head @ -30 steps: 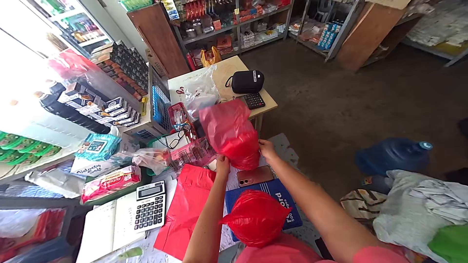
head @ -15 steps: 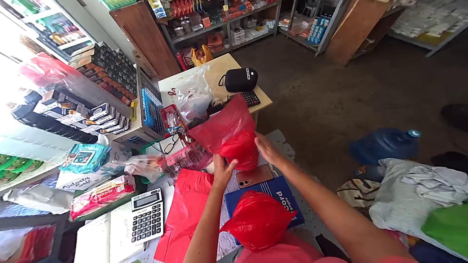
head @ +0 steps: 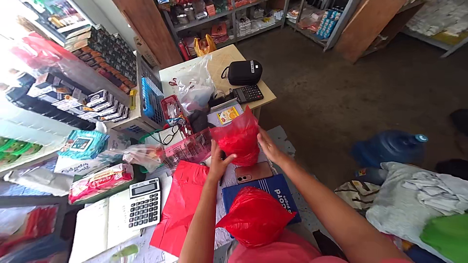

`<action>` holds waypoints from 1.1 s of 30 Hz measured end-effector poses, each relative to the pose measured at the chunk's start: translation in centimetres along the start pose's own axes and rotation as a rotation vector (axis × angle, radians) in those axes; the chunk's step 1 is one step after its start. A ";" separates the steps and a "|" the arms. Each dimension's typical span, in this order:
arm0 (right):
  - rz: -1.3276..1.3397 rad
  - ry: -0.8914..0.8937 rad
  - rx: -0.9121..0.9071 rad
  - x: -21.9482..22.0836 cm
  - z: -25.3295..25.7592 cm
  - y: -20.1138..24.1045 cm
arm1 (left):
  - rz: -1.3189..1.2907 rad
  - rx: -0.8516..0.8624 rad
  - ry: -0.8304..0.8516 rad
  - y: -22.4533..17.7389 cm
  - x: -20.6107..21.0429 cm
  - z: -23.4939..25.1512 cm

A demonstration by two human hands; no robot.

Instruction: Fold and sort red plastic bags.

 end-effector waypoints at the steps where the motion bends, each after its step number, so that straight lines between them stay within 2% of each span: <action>1: -0.070 0.052 0.032 1.0 -0.5 -1.2 | 0.084 -0.036 0.036 1.5 0.5 -0.1; 3: -0.136 0.178 0.137 2.5 -1.9 -3.5 | 0.135 -0.109 0.111 4.2 1.4 -0.8; 6: -0.138 0.189 0.161 2.4 -2.3 -3.8 | 0.062 -0.136 0.107 2.9 1.6 -0.9; 8: -0.186 0.175 0.113 1.2 -2.4 -3.3 | 0.002 -0.155 0.037 1.1 1.0 -1.5; 11: -0.159 0.087 0.034 -0.7 -3.1 -2.8 | 0.018 -0.201 -0.090 0.8 -2.5 -4.0; 13: -0.173 0.030 0.094 -2.4 -4.4 -2.0 | 0.211 -0.306 -0.229 1.1 -5.5 -6.6; 16: -0.159 -0.028 0.146 -2.9 -7.6 -0.1 | 0.433 -0.561 -0.372 3.2 -9.4 -11.1; 18: 0.055 0.099 0.138 -1.7 -9.3 1.7 | 0.460 -0.644 -0.415 4.4 -10.7 -12.8; 21: 0.396 0.461 0.199 1.1 -10.5 3.5 | 0.488 -0.663 -0.415 5.0 -10.9 -13.2; 24: 0.538 0.623 0.245 3.5 -11.2 4.1 | 0.531 -0.690 -0.401 5.7 -10.4 -12.5; 27: 0.536 0.688 0.254 4.0 -11.3 4.9 | 0.536 -0.692 -0.404 5.9 -10.2 -12.1; 33: 0.518 0.627 0.233 2.9 -11.5 4.0 | 0.580 -0.672 -0.333 5.5 -10.8 -11.8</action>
Point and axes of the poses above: each hand's wrist, its own z-axis towards the middle knuckle, its own x-axis out of the palm, y = z × x, the point moved 3 cm from there along z, towards the middle knuckle, and after that the axes turned 7 degrees about -x, right-handed, at the moved point
